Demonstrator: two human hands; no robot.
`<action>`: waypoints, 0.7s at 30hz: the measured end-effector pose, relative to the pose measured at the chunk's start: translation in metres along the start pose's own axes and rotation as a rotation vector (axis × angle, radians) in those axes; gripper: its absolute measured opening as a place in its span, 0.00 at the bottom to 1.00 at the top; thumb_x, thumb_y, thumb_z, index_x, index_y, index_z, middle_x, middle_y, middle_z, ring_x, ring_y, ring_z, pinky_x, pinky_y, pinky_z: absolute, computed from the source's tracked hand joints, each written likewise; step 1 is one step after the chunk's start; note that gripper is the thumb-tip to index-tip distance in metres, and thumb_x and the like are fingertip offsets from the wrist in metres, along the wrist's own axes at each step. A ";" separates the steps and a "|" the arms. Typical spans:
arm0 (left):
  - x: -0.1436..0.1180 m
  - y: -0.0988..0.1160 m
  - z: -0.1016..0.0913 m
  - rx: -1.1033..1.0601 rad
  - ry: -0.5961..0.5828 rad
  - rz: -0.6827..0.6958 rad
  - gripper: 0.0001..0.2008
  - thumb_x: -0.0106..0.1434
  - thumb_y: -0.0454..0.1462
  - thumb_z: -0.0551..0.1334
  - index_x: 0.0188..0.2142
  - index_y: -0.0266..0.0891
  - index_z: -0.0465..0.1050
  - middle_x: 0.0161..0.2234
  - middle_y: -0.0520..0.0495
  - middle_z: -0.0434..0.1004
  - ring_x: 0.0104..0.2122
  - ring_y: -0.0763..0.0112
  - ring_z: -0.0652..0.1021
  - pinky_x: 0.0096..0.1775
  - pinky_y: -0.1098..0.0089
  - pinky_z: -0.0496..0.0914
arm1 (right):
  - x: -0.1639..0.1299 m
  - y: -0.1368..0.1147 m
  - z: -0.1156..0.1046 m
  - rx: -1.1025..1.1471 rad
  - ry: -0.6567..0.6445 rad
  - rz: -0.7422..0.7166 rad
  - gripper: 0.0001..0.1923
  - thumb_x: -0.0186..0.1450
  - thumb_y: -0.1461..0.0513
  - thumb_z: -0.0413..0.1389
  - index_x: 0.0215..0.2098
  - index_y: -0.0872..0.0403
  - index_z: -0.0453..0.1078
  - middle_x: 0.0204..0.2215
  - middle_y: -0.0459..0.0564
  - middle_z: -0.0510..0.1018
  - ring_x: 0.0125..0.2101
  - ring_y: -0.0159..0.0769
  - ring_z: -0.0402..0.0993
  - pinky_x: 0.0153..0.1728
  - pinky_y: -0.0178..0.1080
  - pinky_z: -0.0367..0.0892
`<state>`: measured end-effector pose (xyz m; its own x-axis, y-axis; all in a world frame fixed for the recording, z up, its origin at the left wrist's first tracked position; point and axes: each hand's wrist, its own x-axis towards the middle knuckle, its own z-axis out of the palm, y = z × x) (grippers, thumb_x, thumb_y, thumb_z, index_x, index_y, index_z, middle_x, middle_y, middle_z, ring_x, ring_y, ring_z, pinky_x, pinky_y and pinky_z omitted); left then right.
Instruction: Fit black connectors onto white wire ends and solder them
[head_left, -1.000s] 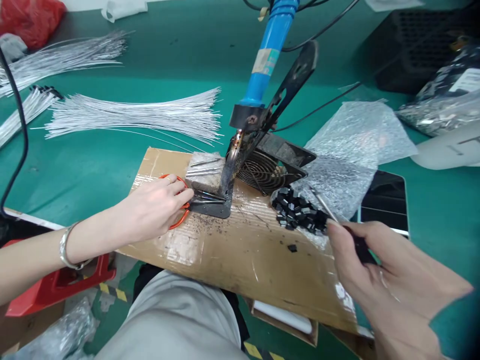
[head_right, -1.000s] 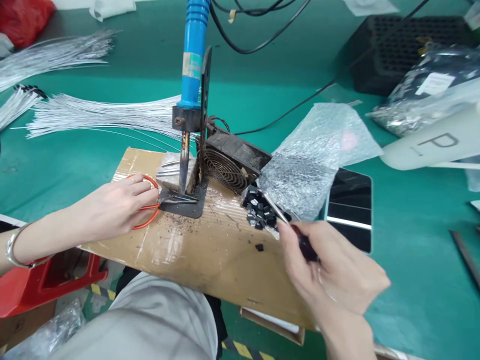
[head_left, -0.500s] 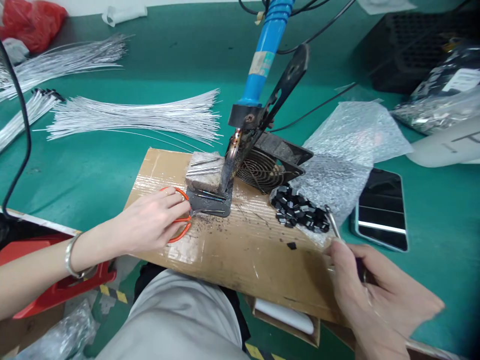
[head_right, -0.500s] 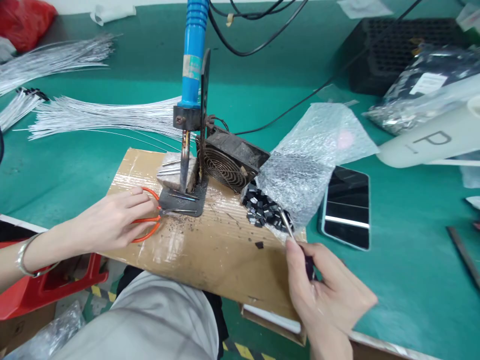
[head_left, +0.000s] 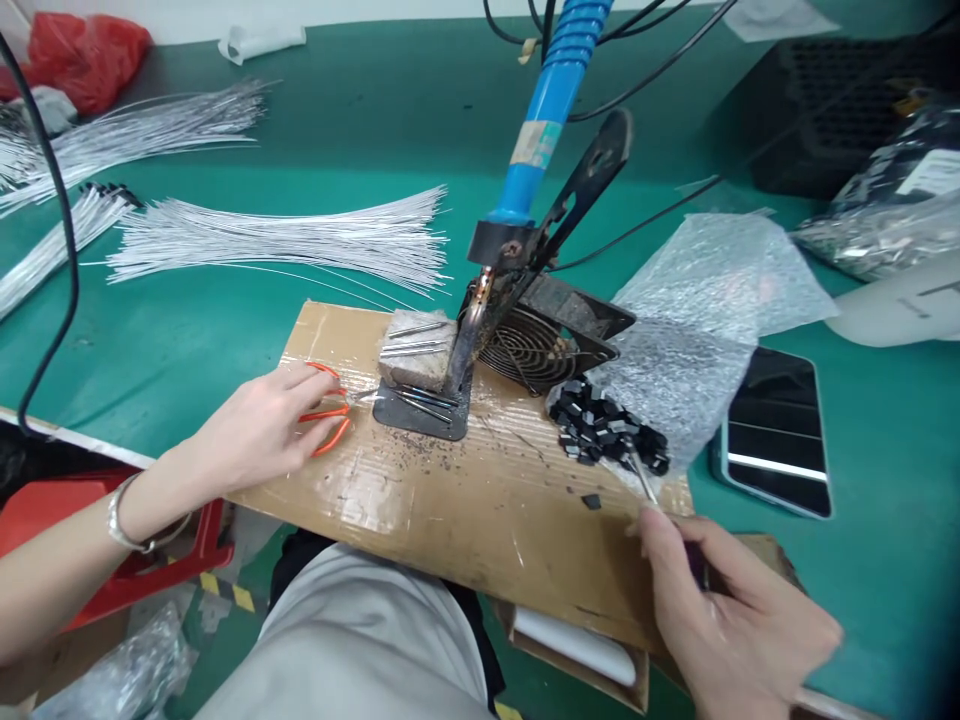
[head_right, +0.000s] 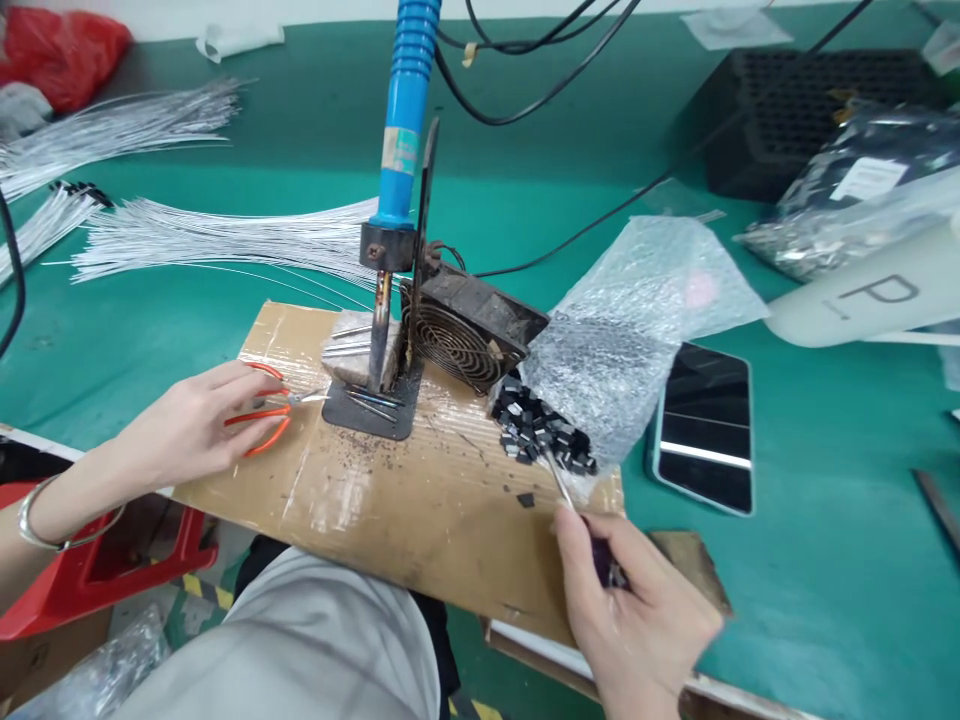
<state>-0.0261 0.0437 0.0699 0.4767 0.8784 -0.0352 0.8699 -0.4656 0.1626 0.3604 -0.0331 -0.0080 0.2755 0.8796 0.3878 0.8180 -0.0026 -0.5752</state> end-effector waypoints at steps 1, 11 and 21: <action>-0.001 -0.005 0.000 0.027 0.020 -0.041 0.12 0.72 0.41 0.55 0.46 0.37 0.73 0.44 0.39 0.80 0.39 0.58 0.80 0.40 0.62 0.74 | -0.001 -0.002 0.000 0.004 0.000 -0.028 0.19 0.67 0.51 0.61 0.24 0.53 0.75 0.16 0.43 0.71 0.17 0.31 0.65 0.22 0.35 0.60; 0.020 -0.005 -0.001 -0.009 0.188 -0.115 0.11 0.72 0.39 0.57 0.45 0.36 0.75 0.42 0.39 0.80 0.43 0.54 0.78 0.46 0.56 0.72 | -0.003 0.002 0.000 -0.029 -0.024 -0.099 0.13 0.67 0.56 0.63 0.26 0.53 0.75 0.17 0.42 0.71 0.18 0.31 0.67 0.18 0.37 0.52; 0.058 0.022 0.022 -0.479 0.343 -0.268 0.06 0.68 0.37 0.64 0.36 0.36 0.76 0.27 0.51 0.79 0.27 0.69 0.76 0.31 0.69 0.66 | -0.007 0.009 0.001 0.009 -0.038 -0.019 0.13 0.67 0.55 0.64 0.28 0.53 0.77 0.18 0.44 0.75 0.20 0.36 0.72 0.24 0.37 0.64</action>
<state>0.0231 0.0823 0.0502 0.1148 0.9790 0.1682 0.7624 -0.1954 0.6169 0.3657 -0.0387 -0.0162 0.2404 0.8968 0.3715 0.8185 0.0185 -0.5743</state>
